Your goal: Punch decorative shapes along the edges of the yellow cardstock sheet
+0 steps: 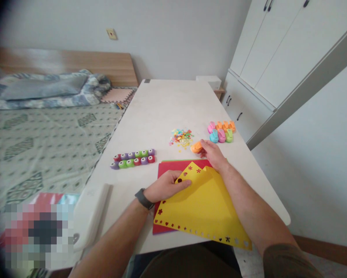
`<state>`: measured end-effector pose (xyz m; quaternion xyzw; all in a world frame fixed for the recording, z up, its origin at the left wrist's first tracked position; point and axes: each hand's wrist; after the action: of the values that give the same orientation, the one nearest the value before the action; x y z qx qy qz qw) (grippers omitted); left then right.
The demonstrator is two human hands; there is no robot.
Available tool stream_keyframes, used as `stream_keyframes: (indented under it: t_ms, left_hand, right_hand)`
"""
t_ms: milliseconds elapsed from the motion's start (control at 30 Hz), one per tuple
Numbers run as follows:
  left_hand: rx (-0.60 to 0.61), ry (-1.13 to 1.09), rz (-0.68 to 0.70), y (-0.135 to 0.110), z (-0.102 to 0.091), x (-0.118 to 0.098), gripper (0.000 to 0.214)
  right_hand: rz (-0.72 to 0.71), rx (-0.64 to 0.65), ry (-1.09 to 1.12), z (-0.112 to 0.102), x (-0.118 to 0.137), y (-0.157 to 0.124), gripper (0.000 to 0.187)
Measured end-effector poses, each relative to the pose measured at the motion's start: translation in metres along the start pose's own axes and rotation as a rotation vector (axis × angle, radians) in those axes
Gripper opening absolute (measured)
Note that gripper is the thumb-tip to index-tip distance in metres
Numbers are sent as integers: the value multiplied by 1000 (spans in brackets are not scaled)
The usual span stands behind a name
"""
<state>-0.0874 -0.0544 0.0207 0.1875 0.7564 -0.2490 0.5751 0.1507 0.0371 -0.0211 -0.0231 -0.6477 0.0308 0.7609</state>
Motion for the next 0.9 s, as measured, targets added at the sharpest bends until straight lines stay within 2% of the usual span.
stream_keyframes:
  t_ms: [133,333,633,900]
  left_hand:
    - [-21,34,-12,0,-1,0,43]
    - [-21,42,3,1,-2,2,44]
    - [55,1,-7,2,-1,3,49]
    - [76,-142,-65,1,1,8,50]
  right_hand:
    - [9,-14,52,-1,0,0,41]
    - [25,-52,83,1,2,-2,43]
    - [-8,-37,110,-1,0,0,38]
    - [8,-19,125,-2,3,0,36]
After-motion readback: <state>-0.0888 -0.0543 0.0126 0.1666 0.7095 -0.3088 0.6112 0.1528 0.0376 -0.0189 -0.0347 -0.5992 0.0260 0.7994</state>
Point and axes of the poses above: each hand's wrist, its own y-axis towards the middle knuckle, its own z-axis out of the palm, x = y × z, and after that the axes turned 3 degrees about -x, right-handed
